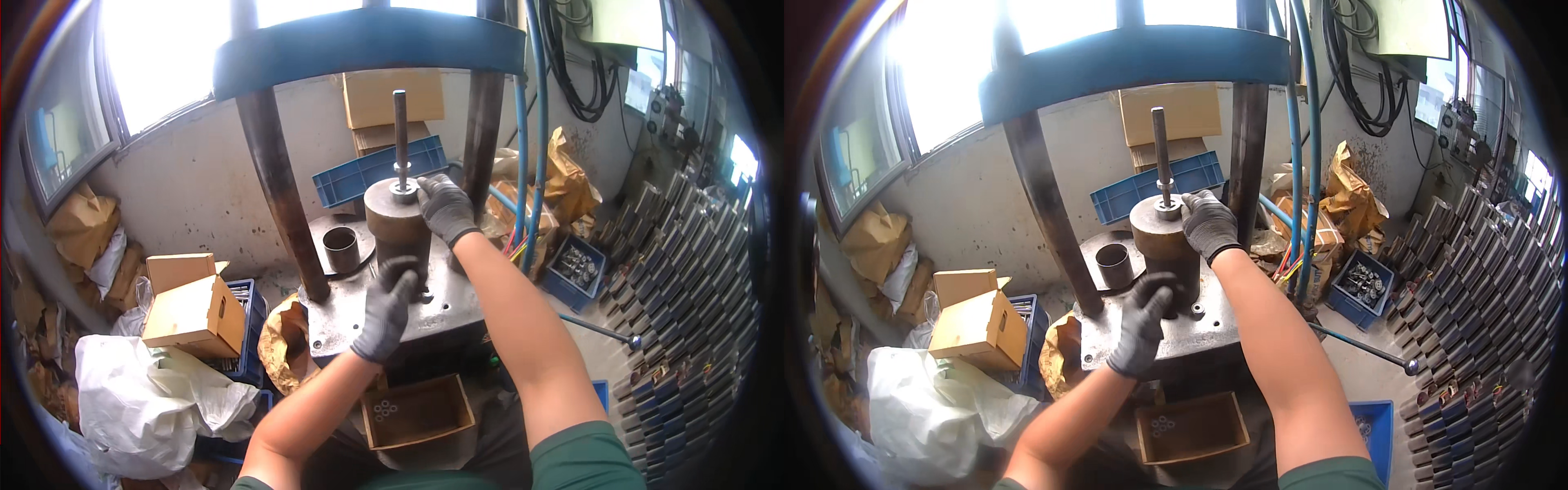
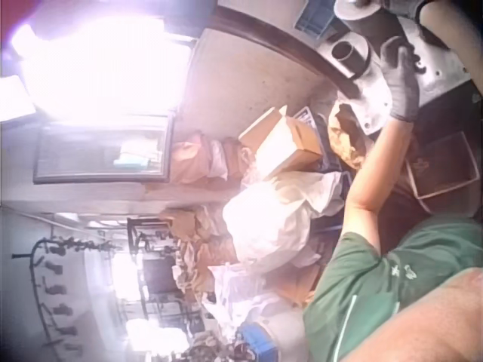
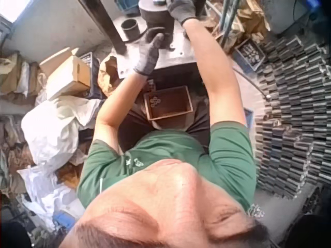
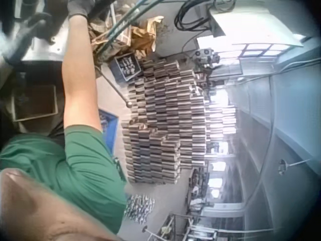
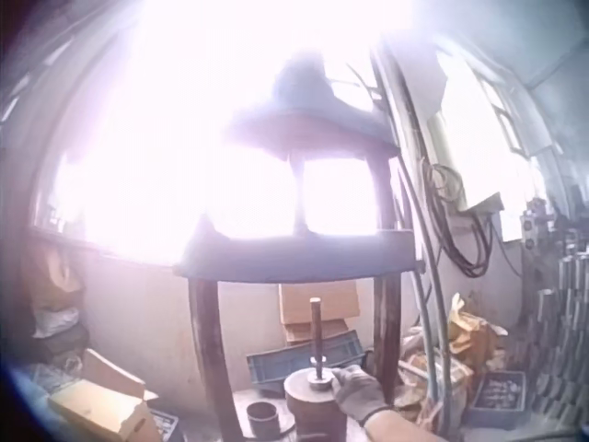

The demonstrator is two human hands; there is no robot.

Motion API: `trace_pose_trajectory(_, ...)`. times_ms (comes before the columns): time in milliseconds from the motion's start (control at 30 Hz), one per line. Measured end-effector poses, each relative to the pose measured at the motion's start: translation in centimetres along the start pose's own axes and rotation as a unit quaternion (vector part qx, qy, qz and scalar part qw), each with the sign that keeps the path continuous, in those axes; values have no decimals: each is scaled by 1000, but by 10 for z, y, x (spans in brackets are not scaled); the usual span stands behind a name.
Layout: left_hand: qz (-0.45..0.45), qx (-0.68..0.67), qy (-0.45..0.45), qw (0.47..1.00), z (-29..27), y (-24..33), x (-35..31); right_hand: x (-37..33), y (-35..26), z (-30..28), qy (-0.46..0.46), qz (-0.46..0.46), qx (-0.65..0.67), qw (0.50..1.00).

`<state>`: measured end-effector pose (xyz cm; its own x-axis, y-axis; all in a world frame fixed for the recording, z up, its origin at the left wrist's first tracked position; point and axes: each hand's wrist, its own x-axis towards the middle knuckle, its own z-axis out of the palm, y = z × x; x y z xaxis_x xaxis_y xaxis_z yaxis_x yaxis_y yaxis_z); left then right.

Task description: Using an industrial press machine to assemble metal gear and pin components.

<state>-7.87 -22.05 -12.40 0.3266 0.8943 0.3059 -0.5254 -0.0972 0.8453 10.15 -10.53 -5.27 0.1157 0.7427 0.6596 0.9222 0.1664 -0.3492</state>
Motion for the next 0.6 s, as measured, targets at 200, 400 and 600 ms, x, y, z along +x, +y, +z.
trace_pose_trajectory(200, 105, 279, 129, 946, 18, 53, 165, -4, -1, -9, -6, 19, 4, 1000)
trace_pose_trajectory(400, 2, 481, 139, 866, 21, 61, 226, -2, -12, -9, -53, 51, 35, 997)
trace_pose_trajectory(600, 45, 555, 167, 814, 34, 54, 200, -2, -9, -10, -50, 63, 36, 996)
